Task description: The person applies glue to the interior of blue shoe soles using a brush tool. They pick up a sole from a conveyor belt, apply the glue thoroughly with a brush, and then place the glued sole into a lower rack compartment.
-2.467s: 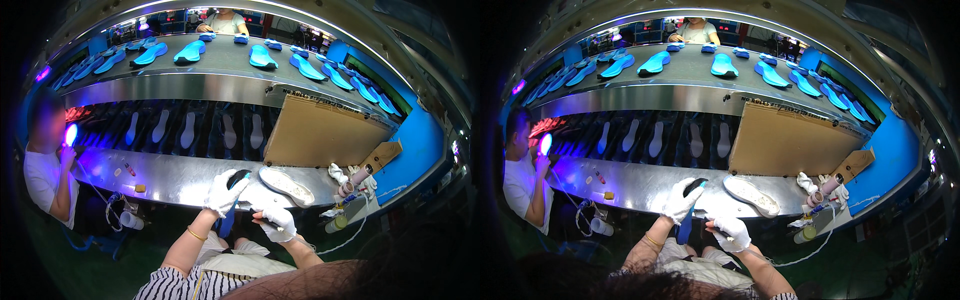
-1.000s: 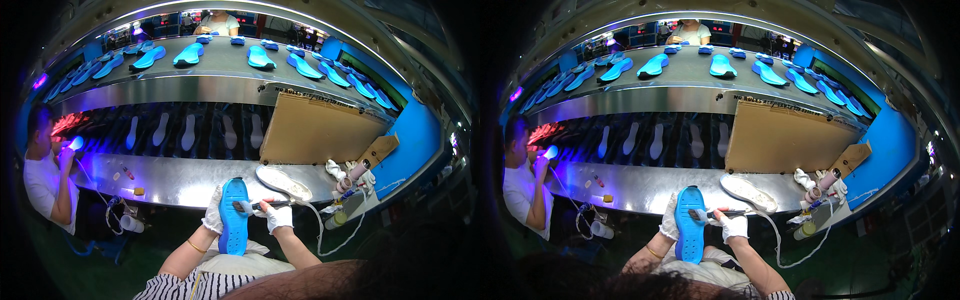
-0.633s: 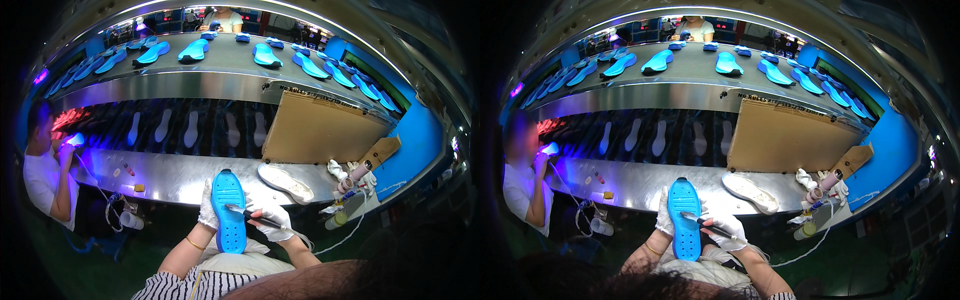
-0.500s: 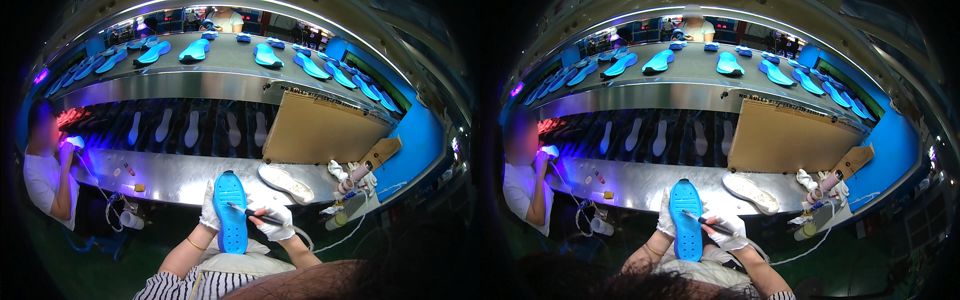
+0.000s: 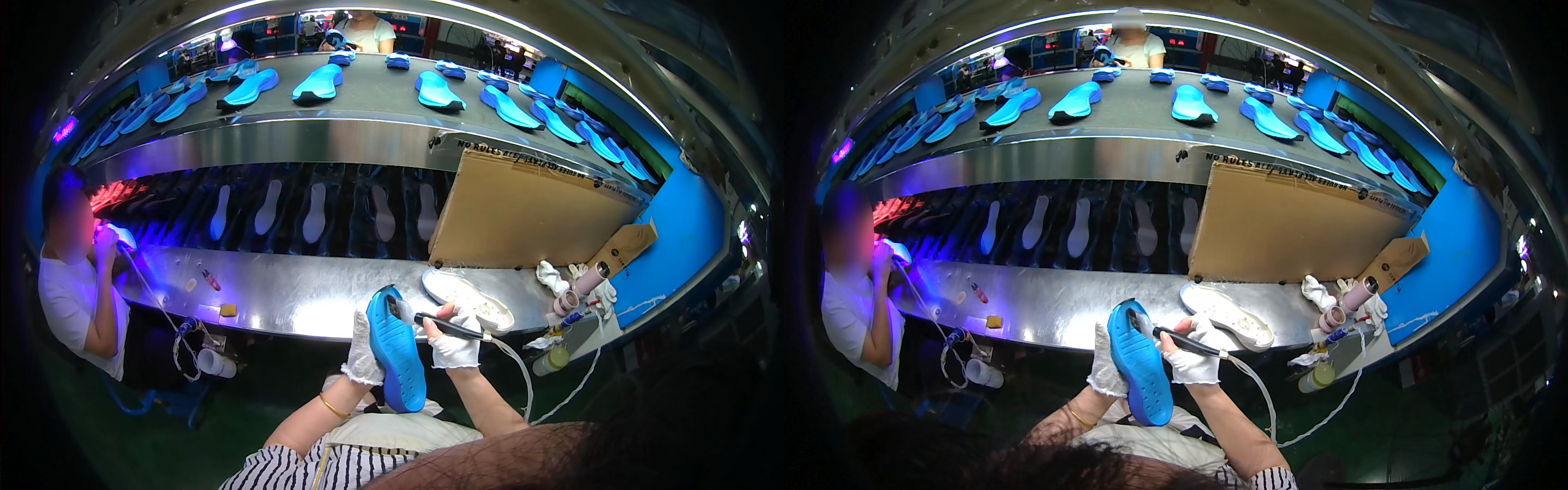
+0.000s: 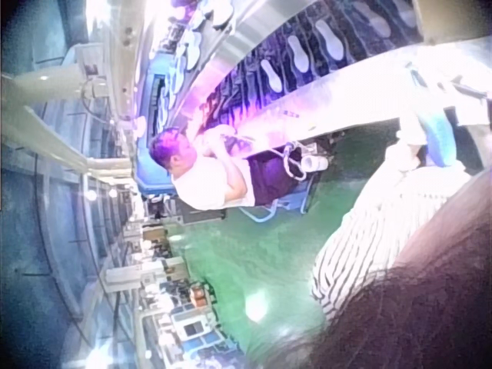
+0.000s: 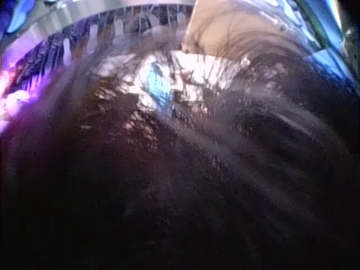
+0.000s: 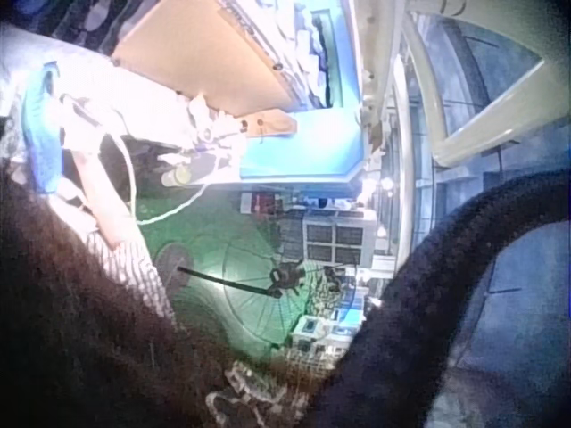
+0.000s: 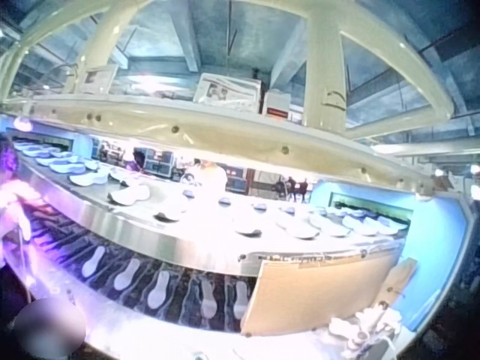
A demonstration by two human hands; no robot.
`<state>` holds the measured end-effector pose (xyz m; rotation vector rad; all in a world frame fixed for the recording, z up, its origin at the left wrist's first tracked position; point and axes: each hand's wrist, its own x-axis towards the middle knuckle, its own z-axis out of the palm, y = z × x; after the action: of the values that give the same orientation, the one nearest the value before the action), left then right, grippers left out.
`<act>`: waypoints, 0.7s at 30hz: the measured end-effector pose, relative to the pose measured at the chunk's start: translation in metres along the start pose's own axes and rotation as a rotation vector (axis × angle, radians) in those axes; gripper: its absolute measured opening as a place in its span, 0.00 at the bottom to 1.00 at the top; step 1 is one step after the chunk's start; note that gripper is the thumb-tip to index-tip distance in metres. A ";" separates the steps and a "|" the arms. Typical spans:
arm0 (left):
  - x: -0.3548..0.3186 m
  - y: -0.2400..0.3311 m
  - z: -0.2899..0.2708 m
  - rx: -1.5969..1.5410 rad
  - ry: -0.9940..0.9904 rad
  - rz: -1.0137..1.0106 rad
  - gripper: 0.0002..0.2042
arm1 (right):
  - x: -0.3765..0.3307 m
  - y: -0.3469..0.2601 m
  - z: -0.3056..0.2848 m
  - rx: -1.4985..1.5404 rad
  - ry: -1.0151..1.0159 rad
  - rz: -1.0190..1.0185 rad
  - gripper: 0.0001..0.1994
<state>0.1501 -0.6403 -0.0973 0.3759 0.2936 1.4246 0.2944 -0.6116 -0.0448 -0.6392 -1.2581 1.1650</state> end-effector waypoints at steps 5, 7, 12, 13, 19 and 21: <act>0.002 -0.007 0.003 0.055 0.017 0.022 0.37 | 0.001 0.003 0.008 -0.233 -0.011 0.004 0.12; 0.013 -0.015 -0.019 -0.037 -0.035 -0.025 0.38 | -0.007 -0.004 0.017 -0.121 -0.095 0.065 0.13; 0.013 -0.007 -0.025 -0.084 0.022 -0.023 0.38 | -0.009 -0.005 0.008 -0.033 -0.152 0.107 0.13; 0.014 -0.004 -0.028 -0.064 0.023 -0.019 0.38 | -0.007 -0.007 0.006 -0.081 -0.157 0.084 0.13; 0.006 0.009 0.007 0.031 0.065 -0.086 0.47 | -0.025 -0.007 0.006 -0.132 -0.361 0.093 0.11; 0.003 0.012 0.011 0.006 0.047 -0.091 0.49 | -0.025 0.001 -0.001 -0.147 -0.296 -0.068 0.10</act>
<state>0.1443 -0.6365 -0.0822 0.3304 0.3488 1.3452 0.2972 -0.6337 -0.0555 -0.5392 -1.6152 1.1464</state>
